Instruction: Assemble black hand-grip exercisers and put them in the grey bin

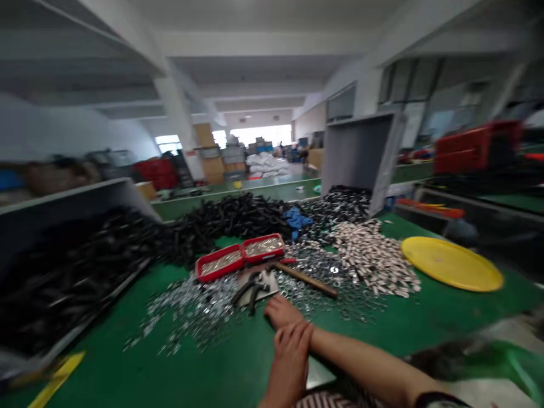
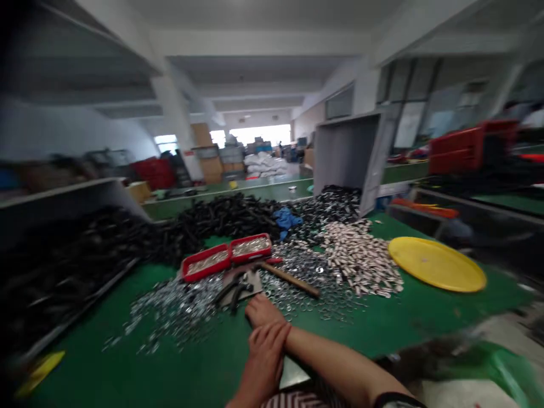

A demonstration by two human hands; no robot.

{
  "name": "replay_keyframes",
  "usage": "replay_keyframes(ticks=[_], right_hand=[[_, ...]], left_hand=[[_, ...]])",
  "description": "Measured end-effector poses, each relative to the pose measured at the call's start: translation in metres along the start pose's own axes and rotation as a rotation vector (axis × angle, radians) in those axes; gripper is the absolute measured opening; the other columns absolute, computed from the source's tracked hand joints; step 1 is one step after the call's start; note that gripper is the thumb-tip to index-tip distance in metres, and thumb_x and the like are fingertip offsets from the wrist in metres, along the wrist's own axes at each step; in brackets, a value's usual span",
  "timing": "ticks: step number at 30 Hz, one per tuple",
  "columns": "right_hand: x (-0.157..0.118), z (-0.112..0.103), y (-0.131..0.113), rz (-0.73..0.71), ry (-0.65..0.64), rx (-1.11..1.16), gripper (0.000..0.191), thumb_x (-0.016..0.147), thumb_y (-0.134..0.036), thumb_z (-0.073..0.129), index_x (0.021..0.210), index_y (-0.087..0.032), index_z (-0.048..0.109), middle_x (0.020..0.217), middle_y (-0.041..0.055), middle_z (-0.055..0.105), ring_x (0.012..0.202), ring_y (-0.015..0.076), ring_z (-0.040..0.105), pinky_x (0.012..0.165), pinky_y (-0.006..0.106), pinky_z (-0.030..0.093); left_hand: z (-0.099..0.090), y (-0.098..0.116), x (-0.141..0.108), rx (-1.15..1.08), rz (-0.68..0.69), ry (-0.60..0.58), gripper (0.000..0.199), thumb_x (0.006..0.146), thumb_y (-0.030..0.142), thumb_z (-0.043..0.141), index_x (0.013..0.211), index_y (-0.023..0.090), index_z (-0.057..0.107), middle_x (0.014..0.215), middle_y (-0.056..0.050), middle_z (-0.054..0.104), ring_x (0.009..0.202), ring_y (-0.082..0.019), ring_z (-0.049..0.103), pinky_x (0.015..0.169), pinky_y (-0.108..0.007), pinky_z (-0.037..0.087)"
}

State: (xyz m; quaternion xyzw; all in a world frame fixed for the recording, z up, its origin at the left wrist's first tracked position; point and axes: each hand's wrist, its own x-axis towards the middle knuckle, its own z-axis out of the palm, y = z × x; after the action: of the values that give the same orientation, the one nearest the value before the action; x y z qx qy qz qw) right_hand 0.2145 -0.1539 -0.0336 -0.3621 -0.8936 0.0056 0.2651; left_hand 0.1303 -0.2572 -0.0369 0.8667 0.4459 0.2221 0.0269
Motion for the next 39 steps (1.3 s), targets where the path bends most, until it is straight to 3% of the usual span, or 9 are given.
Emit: replay_keyframes(ticks=[4, 11, 14, 16, 20, 24, 27, 31, 39], right_hand=[[0.002, 0.033, 0.016, 0.046, -0.048, 0.092, 0.03, 0.085, -0.001, 0.052, 0.096, -0.022, 0.07, 0.101, 0.0096, 0.069, 0.098, 0.0282, 0.058, 0.09, 0.048, 0.049], [-0.007, 0.025, 0.015, 0.154, -0.031, 0.273, 0.035, 0.09, -0.009, 0.049, 0.105, -0.033, 0.07, 0.105, 0.0069, 0.068, 0.097, 0.0291, 0.06, 0.087, 0.052, 0.053], [-0.001, 0.012, 0.033, 0.167, 0.055, 0.412, 0.034, 0.093, -0.015, 0.049, 0.112, -0.036, 0.067, 0.117, 0.0055, 0.066, 0.107, 0.0276, 0.06, 0.09, 0.05, 0.053], [0.014, -0.004, 0.059, 0.183, 0.129, 0.394, 0.032, 0.095, -0.016, 0.047, 0.116, -0.032, 0.065, 0.123, 0.0067, 0.063, 0.113, 0.0266, 0.057, 0.095, 0.049, 0.05], [0.082, -0.033, 0.129, 0.199, 0.177, 0.204, 0.025, 0.096, -0.014, 0.047, 0.113, -0.022, 0.064, 0.113, 0.0098, 0.065, 0.109, 0.0258, 0.054, 0.096, 0.045, 0.045], [0.164, -0.022, 0.184, 0.247, -0.013, 0.019, 0.015, 0.093, -0.015, 0.057, 0.101, -0.017, 0.069, 0.103, 0.0109, 0.065, 0.106, 0.0268, 0.051, 0.096, 0.041, 0.04], [0.198, 0.004, 0.202, 0.293, -0.07, -0.006, 0.007, 0.086, -0.021, 0.068, 0.091, -0.016, 0.07, 0.097, 0.0117, 0.064, 0.103, 0.0292, 0.049, 0.092, 0.042, 0.039], [0.202, 0.025, 0.209, 0.325, -0.094, -0.003, 0.005, 0.089, -0.019, 0.065, 0.088, -0.016, 0.068, 0.098, 0.0115, 0.063, 0.101, 0.0275, 0.048, 0.09, 0.04, 0.037], [0.196, 0.024, 0.208, 0.343, -0.029, 0.015, 0.012, 0.094, -0.026, 0.064, 0.088, -0.018, 0.07, 0.096, 0.0076, 0.066, 0.1, 0.0238, 0.05, 0.089, 0.036, 0.037]], left_hand=[[0.01, -0.027, 0.005, -0.182, 0.049, -0.058, 0.057, 0.09, 0.029, 0.058, 0.146, 0.029, 0.047, 0.14, -0.005, 0.06, 0.127, -0.026, 0.051, 0.11, -0.046, 0.037], [0.023, -0.04, 0.034, -0.205, 0.166, -0.145, 0.037, 0.098, 0.03, 0.053, 0.135, 0.029, 0.056, 0.127, -0.003, 0.068, 0.114, -0.023, 0.058, 0.096, -0.039, 0.043], [-0.011, -0.058, 0.052, -0.353, 0.333, -0.193, 0.033, 0.099, 0.029, 0.053, 0.131, 0.028, 0.059, 0.13, -0.002, 0.067, 0.117, -0.019, 0.058, 0.1, -0.035, 0.043], [-0.043, -0.085, 0.075, -0.473, 0.341, -0.155, 0.027, 0.098, 0.025, 0.053, 0.122, 0.028, 0.064, 0.127, -0.001, 0.067, 0.118, -0.018, 0.058, 0.104, -0.036, 0.041], [-0.081, -0.172, 0.151, -0.394, -0.06, 0.062, 0.022, 0.095, 0.014, 0.051, 0.107, 0.02, 0.068, 0.106, -0.006, 0.07, 0.106, -0.02, 0.062, 0.098, -0.038, 0.047], [-0.058, -0.249, 0.234, -0.093, -0.208, -0.099, 0.021, 0.094, 0.01, 0.051, 0.1, 0.016, 0.069, 0.105, -0.009, 0.067, 0.105, -0.021, 0.063, 0.097, -0.035, 0.049], [-0.032, -0.275, 0.266, -0.043, -0.227, -0.148, 0.014, 0.092, 0.012, 0.056, 0.101, 0.014, 0.067, 0.107, -0.012, 0.065, 0.102, -0.022, 0.064, 0.093, -0.035, 0.05], [-0.013, -0.282, 0.273, 0.002, -0.248, -0.156, 0.015, 0.096, 0.015, 0.051, 0.103, 0.013, 0.064, 0.106, -0.014, 0.064, 0.099, -0.024, 0.064, 0.091, -0.038, 0.049], [-0.008, -0.288, 0.265, -0.03, -0.176, -0.092, 0.018, 0.098, 0.021, 0.049, 0.102, 0.017, 0.066, 0.106, -0.011, 0.063, 0.097, -0.023, 0.061, 0.089, -0.035, 0.048]])
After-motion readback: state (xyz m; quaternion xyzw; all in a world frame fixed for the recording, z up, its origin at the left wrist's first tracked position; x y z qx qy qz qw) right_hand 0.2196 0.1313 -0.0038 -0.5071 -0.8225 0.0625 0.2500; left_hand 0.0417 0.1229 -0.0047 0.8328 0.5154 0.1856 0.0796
